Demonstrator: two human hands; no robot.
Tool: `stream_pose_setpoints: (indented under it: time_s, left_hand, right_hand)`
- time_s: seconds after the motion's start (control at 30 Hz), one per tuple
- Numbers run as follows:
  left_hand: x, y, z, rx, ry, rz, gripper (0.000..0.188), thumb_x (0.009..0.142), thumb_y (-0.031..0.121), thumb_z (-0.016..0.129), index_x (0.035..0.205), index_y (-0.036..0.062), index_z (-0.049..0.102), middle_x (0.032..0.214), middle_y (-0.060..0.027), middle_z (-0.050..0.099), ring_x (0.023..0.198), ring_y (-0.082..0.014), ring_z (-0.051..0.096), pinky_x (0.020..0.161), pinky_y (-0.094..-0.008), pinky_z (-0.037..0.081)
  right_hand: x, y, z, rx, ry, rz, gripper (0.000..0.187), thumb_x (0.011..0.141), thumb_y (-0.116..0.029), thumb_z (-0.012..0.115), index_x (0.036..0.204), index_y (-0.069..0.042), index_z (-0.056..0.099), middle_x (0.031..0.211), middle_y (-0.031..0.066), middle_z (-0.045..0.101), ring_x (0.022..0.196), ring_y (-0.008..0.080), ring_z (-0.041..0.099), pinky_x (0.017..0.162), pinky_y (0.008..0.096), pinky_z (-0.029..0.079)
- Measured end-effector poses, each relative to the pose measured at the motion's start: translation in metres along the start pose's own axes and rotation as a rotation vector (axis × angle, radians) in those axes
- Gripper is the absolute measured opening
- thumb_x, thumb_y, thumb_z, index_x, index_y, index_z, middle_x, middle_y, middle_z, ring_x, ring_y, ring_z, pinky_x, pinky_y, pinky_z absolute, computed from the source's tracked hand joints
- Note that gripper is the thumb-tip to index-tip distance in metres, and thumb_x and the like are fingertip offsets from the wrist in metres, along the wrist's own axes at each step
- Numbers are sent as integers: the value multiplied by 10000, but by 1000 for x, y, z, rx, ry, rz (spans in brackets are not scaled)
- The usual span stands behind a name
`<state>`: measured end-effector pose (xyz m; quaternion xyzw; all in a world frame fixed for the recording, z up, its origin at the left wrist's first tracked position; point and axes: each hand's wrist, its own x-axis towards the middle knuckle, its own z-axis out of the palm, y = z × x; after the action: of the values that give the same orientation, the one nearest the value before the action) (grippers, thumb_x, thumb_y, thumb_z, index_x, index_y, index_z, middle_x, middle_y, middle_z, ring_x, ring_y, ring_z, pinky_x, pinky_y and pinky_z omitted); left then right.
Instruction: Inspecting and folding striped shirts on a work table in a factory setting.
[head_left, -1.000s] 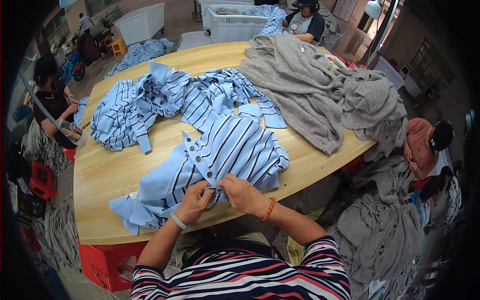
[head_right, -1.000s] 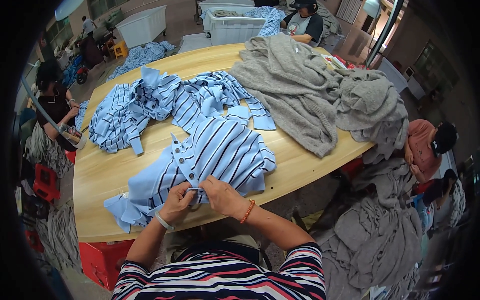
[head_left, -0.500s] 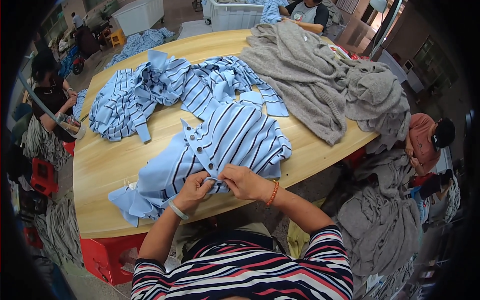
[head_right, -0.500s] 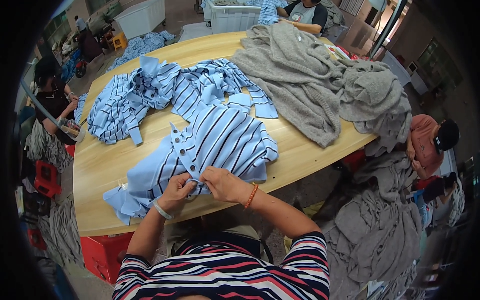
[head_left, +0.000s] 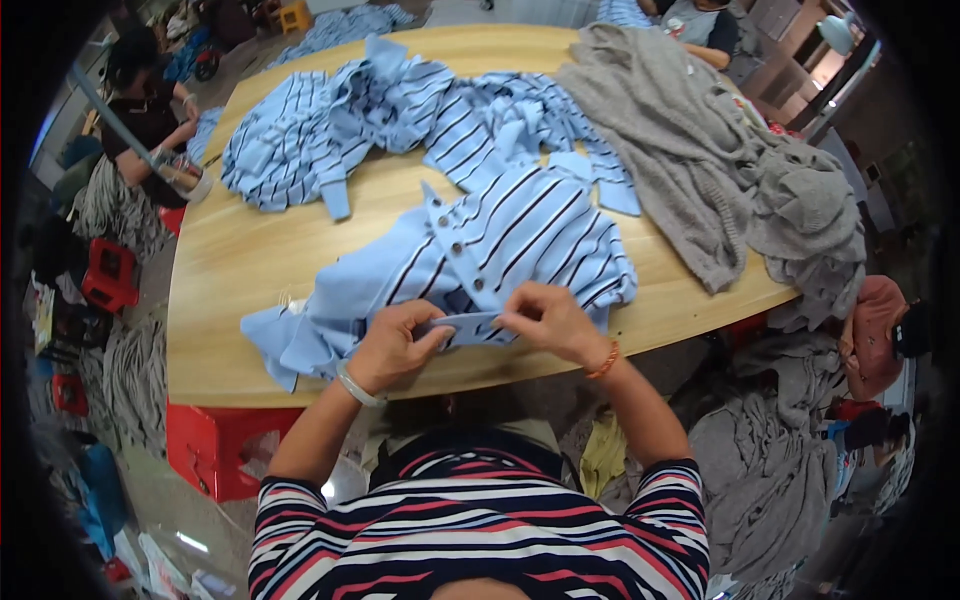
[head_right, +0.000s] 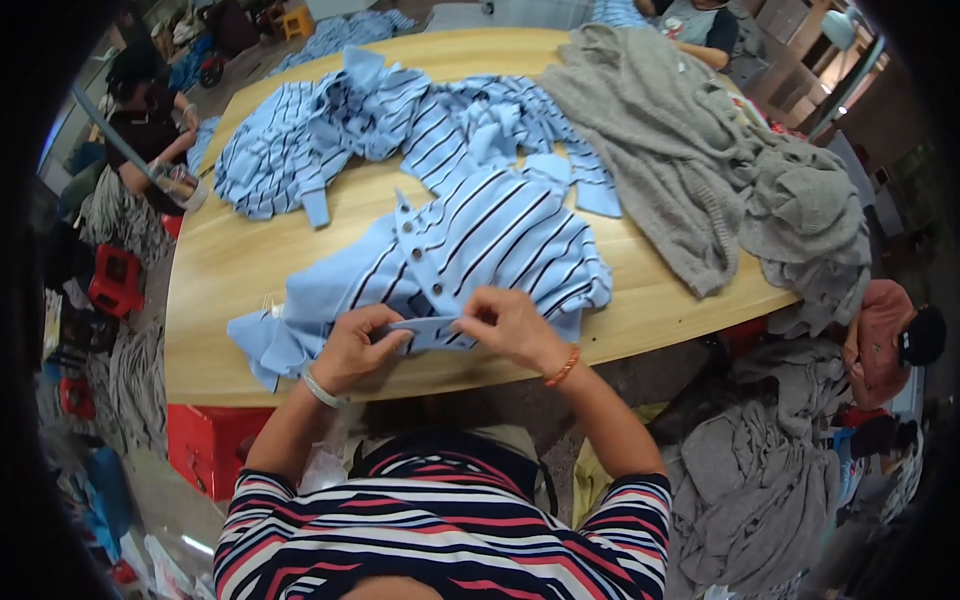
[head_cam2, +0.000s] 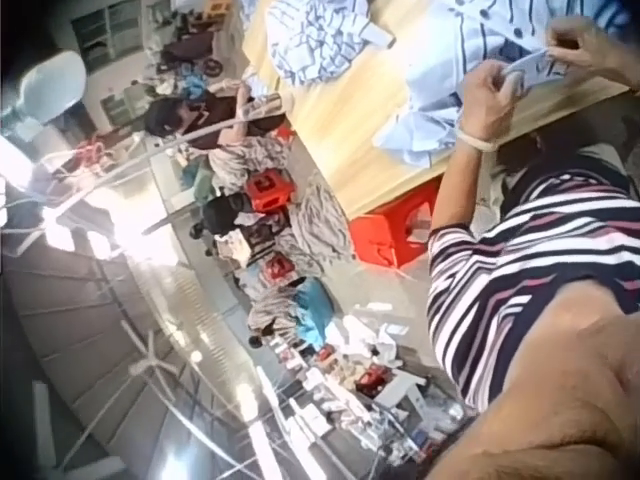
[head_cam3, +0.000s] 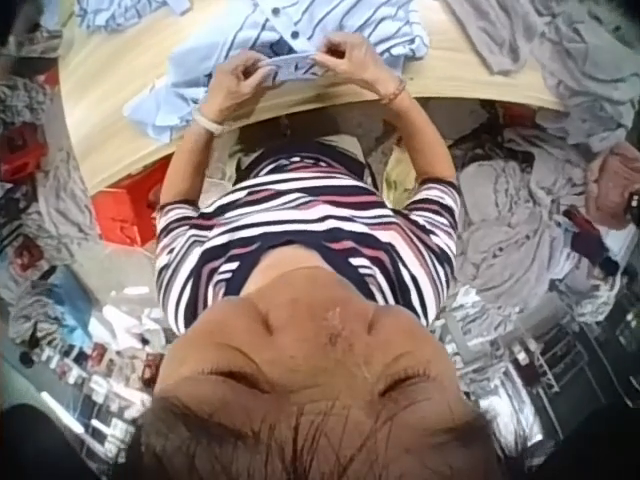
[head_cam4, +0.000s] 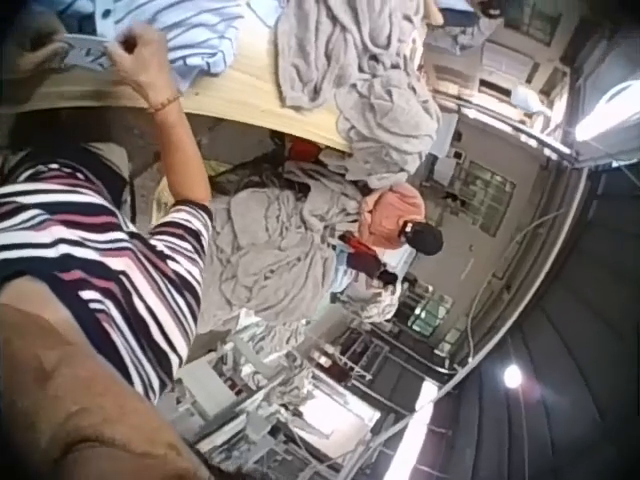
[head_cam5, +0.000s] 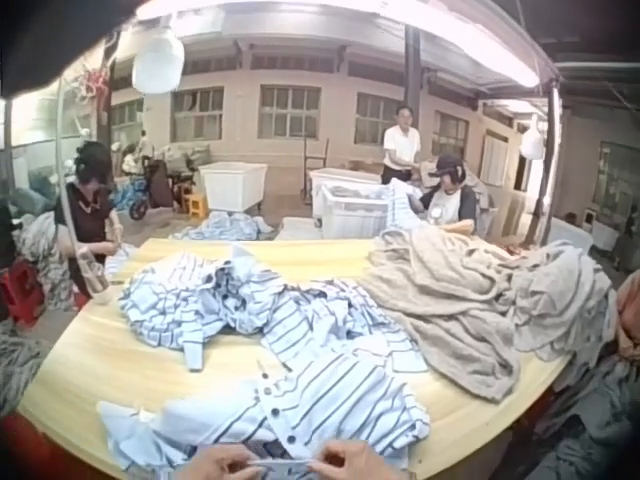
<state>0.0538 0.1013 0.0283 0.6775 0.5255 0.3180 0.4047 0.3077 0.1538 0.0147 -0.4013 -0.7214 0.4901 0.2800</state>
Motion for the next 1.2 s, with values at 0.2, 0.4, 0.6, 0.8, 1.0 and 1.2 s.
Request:
stream_pose_setpoints:
  time_s: [0.2, 0.4, 0.6, 0.8, 1.0, 1.2]
  left_hand:
    - [-16, 7, -11, -82, 29, 76, 80, 895, 63, 649, 921, -12, 634, 737, -14, 591, 668, -61, 498, 605, -223, 427]
    - [-23, 12, -4, -15, -11, 60, 148, 858, 89, 690, 952, -14, 639, 771, -47, 621, 679, -84, 518, 644, -244, 454]
    - [-7, 0, -4, -198, -161, -50, 159, 825, 123, 715, 923, 5, 671, 732, 9, 617, 663, -44, 495, 607, -233, 420]
    - [4, 5, -12, -512, -341, -178, 112, 834, 126, 703, 873, 23, 680, 670, 51, 565, 636, -15, 456, 565, -208, 357]
    - [2, 7, -9, -217, -193, -54, 115, 765, 120, 686, 802, 13, 666, 630, 7, 561, 600, -52, 480, 539, -239, 390]
    - [-9, 12, 6, 110, -6, 102, 126, 721, 102, 687, 820, 24, 679, 563, -111, 532, 493, -103, 476, 509, -255, 407]
  right_hand:
    - [-2, -57, 36, -320, 165, -336, 147, 806, -18, 678, 938, -24, 612, 964, 83, 615, 633, 190, 615, 549, 291, 481]
    - [-4, -40, 50, -419, 34, -379, 186, 799, -13, 673, 982, -40, 654, 907, 116, 601, 668, 258, 613, 596, 336, 483]
    - [7, -41, 27, 108, -211, 45, 137, 919, -111, 618, 936, 11, 678, 661, 10, 596, 584, 54, 541, 531, 220, 433]
    - [25, -31, 8, 371, -405, 300, 203, 961, -184, 582, 951, 0, 667, 688, -14, 610, 598, 29, 564, 532, 191, 452]
    - [14, -33, 23, -75, -213, -245, 156, 816, -120, 703, 929, -27, 646, 752, 71, 586, 679, 159, 572, 607, 296, 444]
    - [-13, -51, 32, -220, -43, -438, 96, 814, -57, 649, 856, -19, 571, 832, 127, 532, 739, 338, 584, 635, 388, 471]
